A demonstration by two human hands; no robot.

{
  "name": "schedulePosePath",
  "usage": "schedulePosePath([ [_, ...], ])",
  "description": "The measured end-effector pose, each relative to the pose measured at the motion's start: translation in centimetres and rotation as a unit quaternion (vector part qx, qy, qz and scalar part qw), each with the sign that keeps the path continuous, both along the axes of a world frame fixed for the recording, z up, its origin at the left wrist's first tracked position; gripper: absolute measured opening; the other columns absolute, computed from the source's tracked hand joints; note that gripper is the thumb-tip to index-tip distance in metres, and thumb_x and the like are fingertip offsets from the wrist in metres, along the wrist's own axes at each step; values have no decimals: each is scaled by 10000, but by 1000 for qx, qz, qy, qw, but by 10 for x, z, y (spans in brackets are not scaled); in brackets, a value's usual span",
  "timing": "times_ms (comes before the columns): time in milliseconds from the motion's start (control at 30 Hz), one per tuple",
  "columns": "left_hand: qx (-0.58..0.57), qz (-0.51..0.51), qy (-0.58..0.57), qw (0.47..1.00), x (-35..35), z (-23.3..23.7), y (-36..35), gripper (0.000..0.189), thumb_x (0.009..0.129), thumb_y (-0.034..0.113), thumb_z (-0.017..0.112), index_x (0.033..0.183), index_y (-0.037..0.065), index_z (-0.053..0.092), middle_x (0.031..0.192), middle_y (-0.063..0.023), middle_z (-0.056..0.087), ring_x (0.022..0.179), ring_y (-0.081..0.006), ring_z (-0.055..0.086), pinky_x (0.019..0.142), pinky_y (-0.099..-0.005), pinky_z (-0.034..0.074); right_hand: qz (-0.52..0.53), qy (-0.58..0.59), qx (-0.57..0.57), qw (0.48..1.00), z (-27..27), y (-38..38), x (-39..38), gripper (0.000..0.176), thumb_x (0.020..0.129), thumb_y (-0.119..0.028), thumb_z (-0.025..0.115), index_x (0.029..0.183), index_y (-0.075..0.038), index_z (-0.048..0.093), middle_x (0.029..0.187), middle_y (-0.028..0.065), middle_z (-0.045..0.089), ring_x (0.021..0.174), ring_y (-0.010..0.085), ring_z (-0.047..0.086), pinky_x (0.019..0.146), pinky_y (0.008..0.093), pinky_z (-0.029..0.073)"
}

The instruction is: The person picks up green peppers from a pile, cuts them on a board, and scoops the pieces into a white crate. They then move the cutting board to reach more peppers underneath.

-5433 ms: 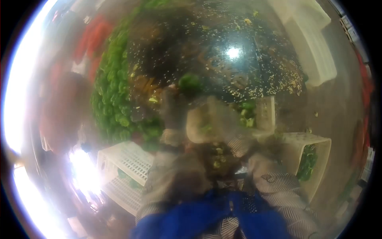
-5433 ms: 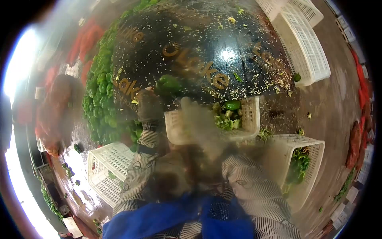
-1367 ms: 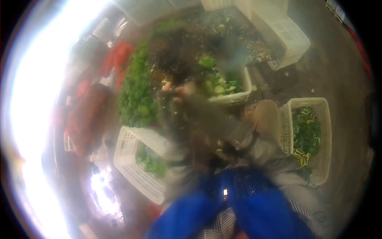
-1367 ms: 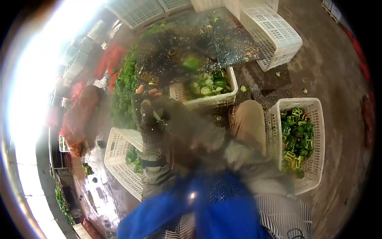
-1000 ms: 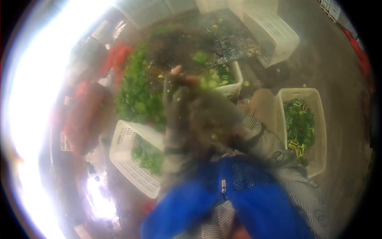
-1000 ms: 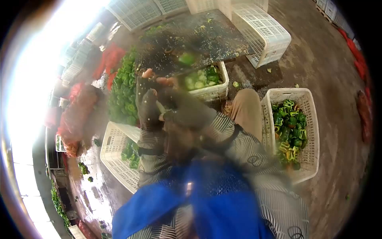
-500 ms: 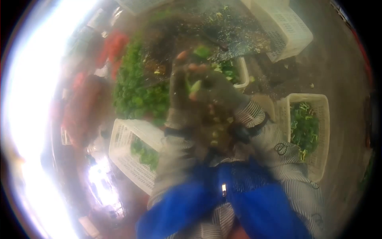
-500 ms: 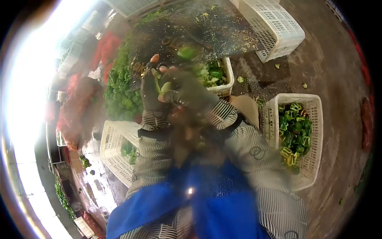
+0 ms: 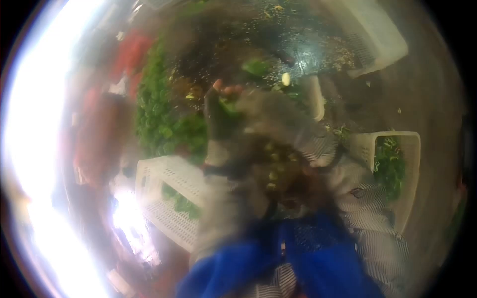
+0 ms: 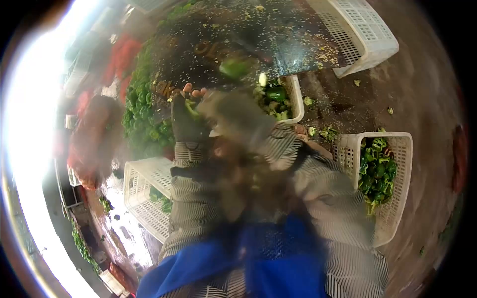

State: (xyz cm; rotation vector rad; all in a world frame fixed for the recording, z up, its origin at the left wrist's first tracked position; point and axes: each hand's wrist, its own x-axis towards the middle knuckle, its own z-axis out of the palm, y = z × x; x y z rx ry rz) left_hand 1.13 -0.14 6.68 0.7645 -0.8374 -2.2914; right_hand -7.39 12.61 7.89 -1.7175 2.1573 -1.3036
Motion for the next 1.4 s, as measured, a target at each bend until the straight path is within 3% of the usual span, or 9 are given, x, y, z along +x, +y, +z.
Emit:
schedulePosePath([
  [167,49,-74,3,996,49,0,-19,588,914,308,675,1404,72,451,1067,-76,587,1029,-226,598,875,-387,548,113,46,-39,992,10,-15,28,207,769,22,624,961,-44,663,982,150,691,939,315,681,821,409,552],
  [267,-594,-32,17,804,77,24,8,529,922,178,664,1370,-22,468,1344,-187,556,1162,-206,576,957,-361,516,226,-41,-118,966,2,-27,38,236,739,45,630,953,-41,680,951,160,691,944,322,675,817,409,545],
  [500,-239,-23,80,968,151,30,-49,460,1000,164,545,1402,-37,444,1077,-52,574,979,-146,599,754,-254,589,30,-188,-50,980,6,-10,15,228,777,-27,671,998,-32,729,1030,132,716,883,325,690,828,401,548],
  [700,-526,7,-753,395,323,6,-101,660,846,303,729,1407,51,490,1282,-193,586,1159,-368,587,986,-458,471,-149,-23,186,971,-24,-12,-75,244,893,-208,630,1071,-89,748,1045,142,715,907,325,695,877,396,551],
  [900,-392,61,-470,789,243,40,-86,392,936,84,623,1323,23,604,1386,-159,552,1261,-244,554,1029,-344,481,-142,-39,233,961,-56,-73,-117,354,921,-411,601,1174,-193,720,1103,153,689,1008,285,682,864,429,554],
  [1000,-526,-62,-322,785,169,22,-98,295,968,3,541,1235,12,663,1421,-176,514,1285,-277,538,1055,-376,469,-159,77,374,910,-62,-96,-104,487,862,-360,682,1306,-169,625,1347,195,568,1170,409,594,939,475,523],
  [1067,-831,-70,-255,490,110,10,-115,400,920,-17,621,1318,18,596,1346,-111,602,1193,-211,611,1009,-329,498,-198,95,377,900,-72,-106,-96,541,851,-333,698,1337,-123,587,1369,209,553,1208,404,573,982,467,500],
  [1200,-262,-61,-101,958,19,3,-69,385,992,97,586,1371,52,541,1266,-87,628,1149,-182,620,950,-314,518,-94,-115,227,962,-95,-105,-109,687,839,-288,717,1407,9,471,1436,246,490,1316,381,501,1079,444,439],
  [1400,69,-68,138,986,-11,-7,-30,288,1063,354,477,1023,91,587,909,-19,600,755,-86,567,614,-247,459,-114,-15,57,992,1,-79,-37,614,913,-325,668,1384,22,482,1322,251,570,1214,373,565,986,423,478],
])
